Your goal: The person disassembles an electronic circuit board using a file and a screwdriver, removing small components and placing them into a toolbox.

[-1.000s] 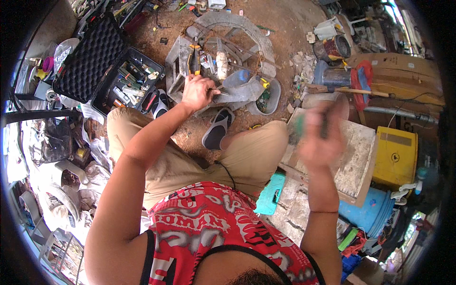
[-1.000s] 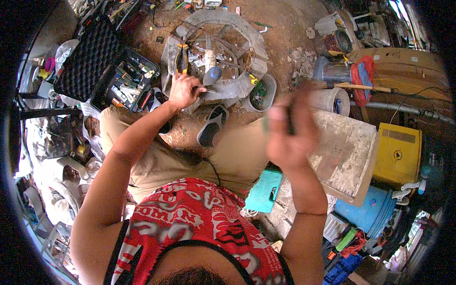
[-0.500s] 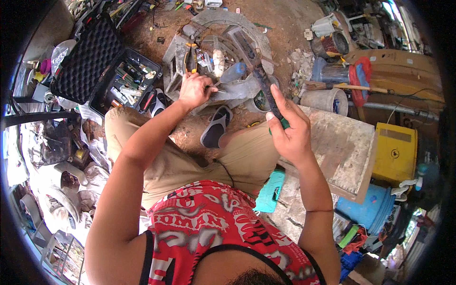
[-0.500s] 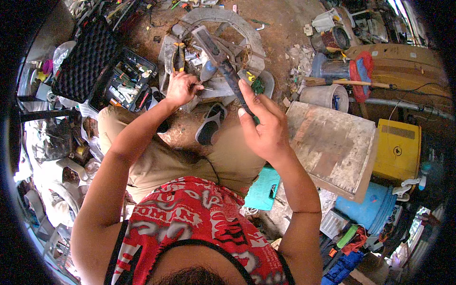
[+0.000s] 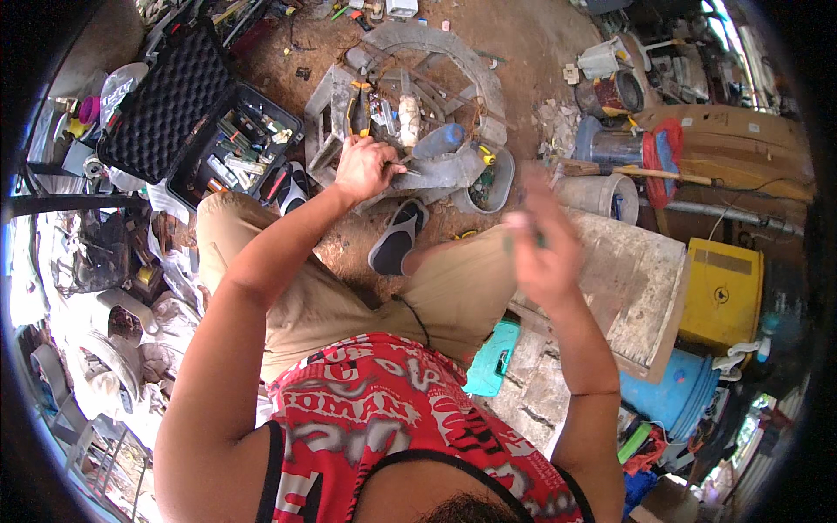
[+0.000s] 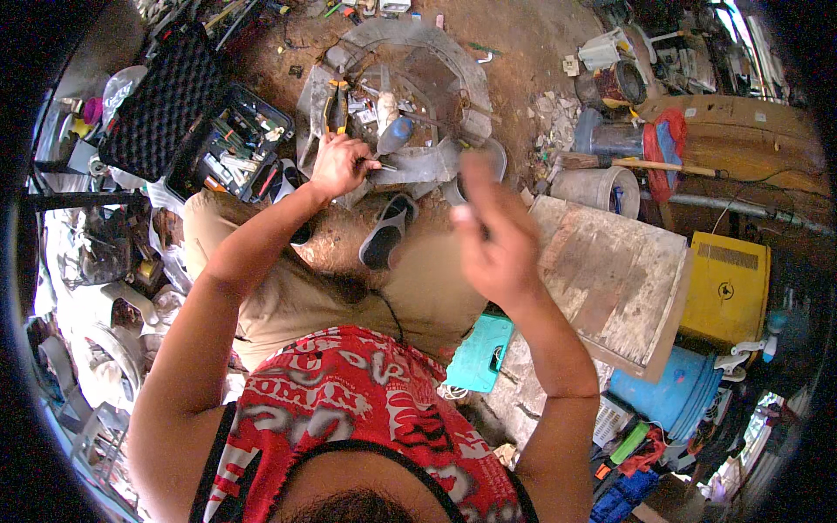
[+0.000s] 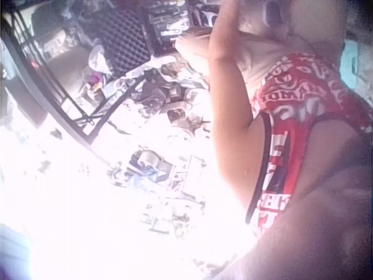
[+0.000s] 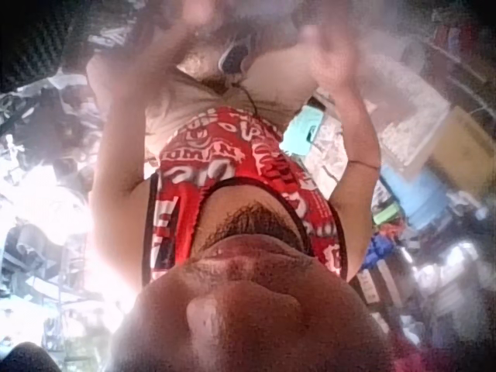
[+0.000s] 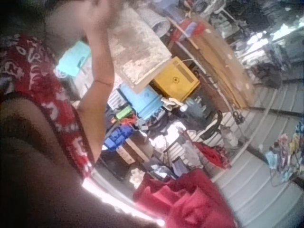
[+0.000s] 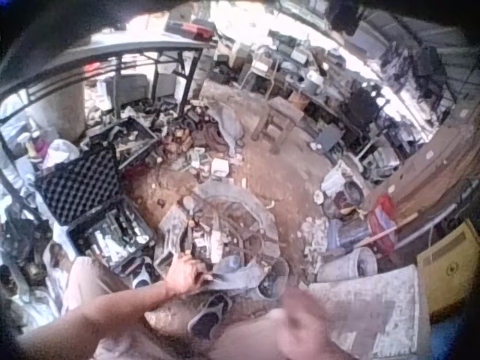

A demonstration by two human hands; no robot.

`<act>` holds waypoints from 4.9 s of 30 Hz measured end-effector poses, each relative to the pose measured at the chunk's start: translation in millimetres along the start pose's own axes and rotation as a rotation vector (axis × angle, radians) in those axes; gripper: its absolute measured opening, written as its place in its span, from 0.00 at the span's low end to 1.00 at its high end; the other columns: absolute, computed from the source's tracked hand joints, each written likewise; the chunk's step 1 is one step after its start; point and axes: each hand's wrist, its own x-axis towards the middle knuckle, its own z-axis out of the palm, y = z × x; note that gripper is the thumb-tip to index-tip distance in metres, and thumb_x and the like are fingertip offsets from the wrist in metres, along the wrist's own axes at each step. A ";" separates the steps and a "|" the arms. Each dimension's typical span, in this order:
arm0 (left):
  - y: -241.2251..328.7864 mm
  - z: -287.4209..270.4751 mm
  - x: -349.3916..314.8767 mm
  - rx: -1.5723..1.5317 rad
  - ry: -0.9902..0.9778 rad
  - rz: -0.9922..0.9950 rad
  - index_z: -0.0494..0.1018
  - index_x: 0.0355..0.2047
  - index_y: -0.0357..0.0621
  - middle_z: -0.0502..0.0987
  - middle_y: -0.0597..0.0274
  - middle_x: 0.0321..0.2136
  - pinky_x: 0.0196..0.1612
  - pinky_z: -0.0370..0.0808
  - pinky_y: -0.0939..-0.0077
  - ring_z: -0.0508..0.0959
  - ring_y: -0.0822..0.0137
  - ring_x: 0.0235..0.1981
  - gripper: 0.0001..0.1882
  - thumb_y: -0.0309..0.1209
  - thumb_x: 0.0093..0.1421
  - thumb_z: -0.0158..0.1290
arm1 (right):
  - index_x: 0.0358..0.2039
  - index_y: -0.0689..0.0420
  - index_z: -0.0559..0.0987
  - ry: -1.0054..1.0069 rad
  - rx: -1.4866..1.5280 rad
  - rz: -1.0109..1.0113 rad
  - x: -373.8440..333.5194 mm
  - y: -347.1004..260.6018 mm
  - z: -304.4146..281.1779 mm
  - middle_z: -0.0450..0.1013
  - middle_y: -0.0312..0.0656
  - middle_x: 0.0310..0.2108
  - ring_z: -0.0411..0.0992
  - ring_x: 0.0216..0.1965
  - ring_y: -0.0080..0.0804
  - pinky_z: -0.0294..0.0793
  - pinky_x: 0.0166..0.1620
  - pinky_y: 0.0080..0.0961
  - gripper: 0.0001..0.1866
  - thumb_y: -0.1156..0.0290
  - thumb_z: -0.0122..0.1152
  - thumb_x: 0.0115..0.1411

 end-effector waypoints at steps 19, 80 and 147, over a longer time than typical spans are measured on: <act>5.9 -6.7 1.4 0.082 0.012 0.008 0.76 0.25 0.51 0.78 0.67 0.28 0.45 0.61 0.60 0.74 0.60 0.34 0.14 0.47 0.53 0.58 | 0.38 0.59 0.73 0.100 0.352 0.238 78.2 18.5 85.6 0.69 0.31 0.26 0.67 0.28 0.20 0.70 0.33 0.21 0.29 0.67 0.81 0.38; 14.2 5.7 0.0 0.062 0.040 -0.012 0.76 0.32 0.49 0.76 0.64 0.29 0.44 0.62 0.57 0.74 0.56 0.36 0.12 0.43 0.55 0.57 | 0.43 0.59 0.69 0.190 0.605 0.100 70.5 44.7 103.6 0.76 0.41 0.32 0.74 0.35 0.26 0.73 0.41 0.25 0.23 0.74 0.71 0.49; -0.4 17.4 -8.1 0.036 0.016 0.023 0.79 0.27 0.56 0.80 0.70 0.26 0.45 0.59 0.61 0.70 0.64 0.35 0.11 0.45 0.59 0.53 | 0.62 0.64 0.64 0.417 0.025 0.051 11.7 -36.6 -26.5 0.72 0.39 0.35 0.68 0.36 0.20 0.70 0.42 0.20 0.28 0.67 0.56 0.63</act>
